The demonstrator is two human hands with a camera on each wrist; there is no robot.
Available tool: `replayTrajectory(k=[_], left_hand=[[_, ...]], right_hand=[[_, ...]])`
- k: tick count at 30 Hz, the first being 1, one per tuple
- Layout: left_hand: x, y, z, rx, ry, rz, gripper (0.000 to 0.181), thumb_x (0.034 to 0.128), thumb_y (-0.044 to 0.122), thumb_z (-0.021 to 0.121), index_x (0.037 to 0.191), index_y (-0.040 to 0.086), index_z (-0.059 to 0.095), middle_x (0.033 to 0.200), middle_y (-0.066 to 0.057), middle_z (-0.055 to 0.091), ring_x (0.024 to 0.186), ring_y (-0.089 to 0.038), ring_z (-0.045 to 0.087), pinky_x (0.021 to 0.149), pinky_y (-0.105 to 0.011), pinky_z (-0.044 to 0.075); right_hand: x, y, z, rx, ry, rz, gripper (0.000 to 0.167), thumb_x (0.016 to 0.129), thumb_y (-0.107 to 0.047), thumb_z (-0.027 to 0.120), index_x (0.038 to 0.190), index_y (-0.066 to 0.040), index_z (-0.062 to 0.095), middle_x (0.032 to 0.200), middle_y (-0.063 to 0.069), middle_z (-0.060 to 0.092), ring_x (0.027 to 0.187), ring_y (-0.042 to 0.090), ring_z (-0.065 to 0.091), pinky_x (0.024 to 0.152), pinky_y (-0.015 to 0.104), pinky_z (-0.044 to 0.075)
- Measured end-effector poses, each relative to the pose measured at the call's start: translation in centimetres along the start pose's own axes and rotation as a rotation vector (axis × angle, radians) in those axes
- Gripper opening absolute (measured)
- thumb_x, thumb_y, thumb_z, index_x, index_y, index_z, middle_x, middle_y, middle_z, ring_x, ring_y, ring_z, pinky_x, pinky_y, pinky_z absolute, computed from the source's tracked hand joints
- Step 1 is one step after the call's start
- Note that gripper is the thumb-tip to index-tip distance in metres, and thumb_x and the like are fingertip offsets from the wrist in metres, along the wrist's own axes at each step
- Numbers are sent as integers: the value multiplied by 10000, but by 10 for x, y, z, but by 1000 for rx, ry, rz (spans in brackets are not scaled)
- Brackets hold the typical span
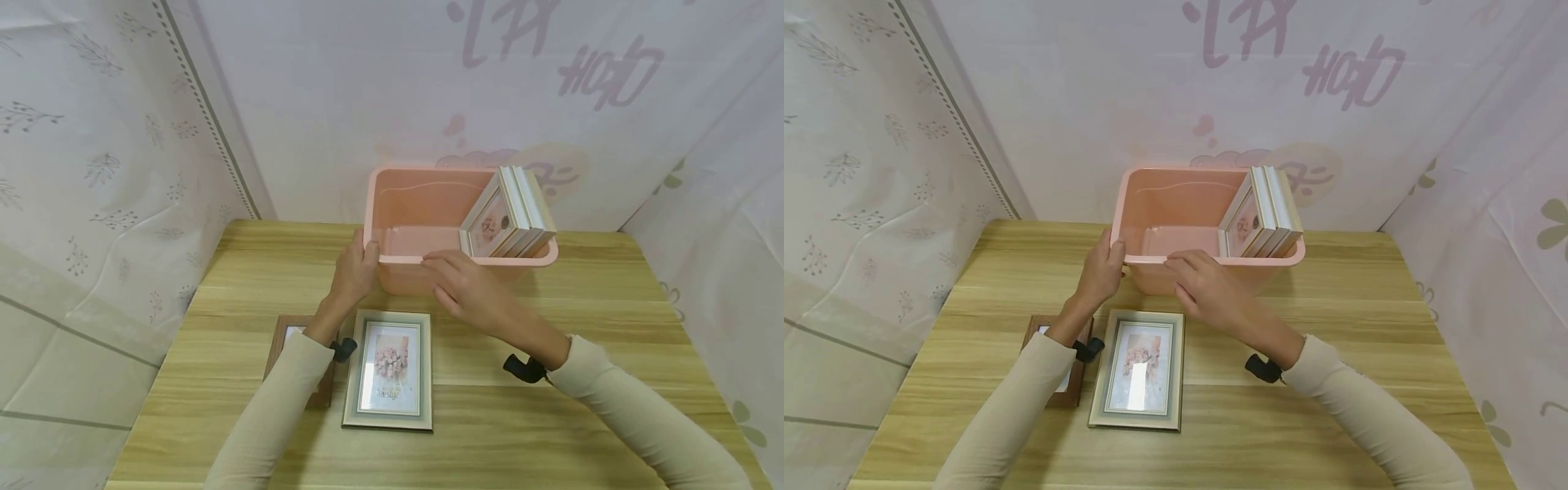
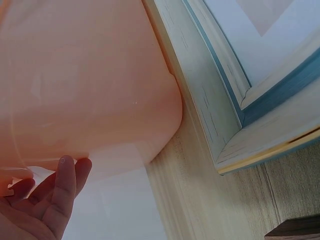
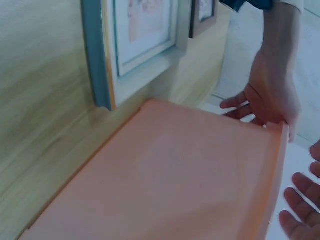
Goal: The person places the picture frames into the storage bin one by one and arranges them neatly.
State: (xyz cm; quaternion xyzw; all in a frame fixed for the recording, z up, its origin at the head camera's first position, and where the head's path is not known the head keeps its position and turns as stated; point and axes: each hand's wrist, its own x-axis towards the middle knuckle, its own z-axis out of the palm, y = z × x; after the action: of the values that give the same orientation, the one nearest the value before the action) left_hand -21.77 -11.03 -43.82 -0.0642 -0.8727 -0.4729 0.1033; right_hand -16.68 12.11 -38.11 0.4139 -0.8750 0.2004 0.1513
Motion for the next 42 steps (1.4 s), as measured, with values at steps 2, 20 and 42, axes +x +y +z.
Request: replayTrajectory(k=[2, 20, 42], left_hand=[[0, 0, 0, -2, -1, -1, 378, 958, 319, 294, 1062, 23, 503, 693, -71, 458, 586, -231, 451, 460, -340, 345], [1, -1, 0, -6, -8, -8, 370, 964, 313, 309, 1093, 29, 510, 742, -100, 506, 650, -259, 488, 521, -364, 390], [0, 0, -1, -3, -18, -31, 399, 958, 349, 308, 1127, 50, 511, 746, -92, 509, 647, -259, 494, 517, -376, 395]], right_hand=[[0, -1, 4, 9, 35, -49, 358, 892, -66, 631, 1238, 23, 603, 1273, 174, 596, 1213, 312, 552, 999, 425, 486], [-14, -11, 45, 120, -88, -56, 425, 899, -148, 666, 1291, -7, 584, 1283, 145, 627, 1197, 302, 596, 1023, 429, 473], [-23, 18, 108, 382, -465, 311, 666, 865, -293, 747, 1422, -46, 479, 1382, 122, 562, 1276, 276, 531, 1081, 435, 410]])
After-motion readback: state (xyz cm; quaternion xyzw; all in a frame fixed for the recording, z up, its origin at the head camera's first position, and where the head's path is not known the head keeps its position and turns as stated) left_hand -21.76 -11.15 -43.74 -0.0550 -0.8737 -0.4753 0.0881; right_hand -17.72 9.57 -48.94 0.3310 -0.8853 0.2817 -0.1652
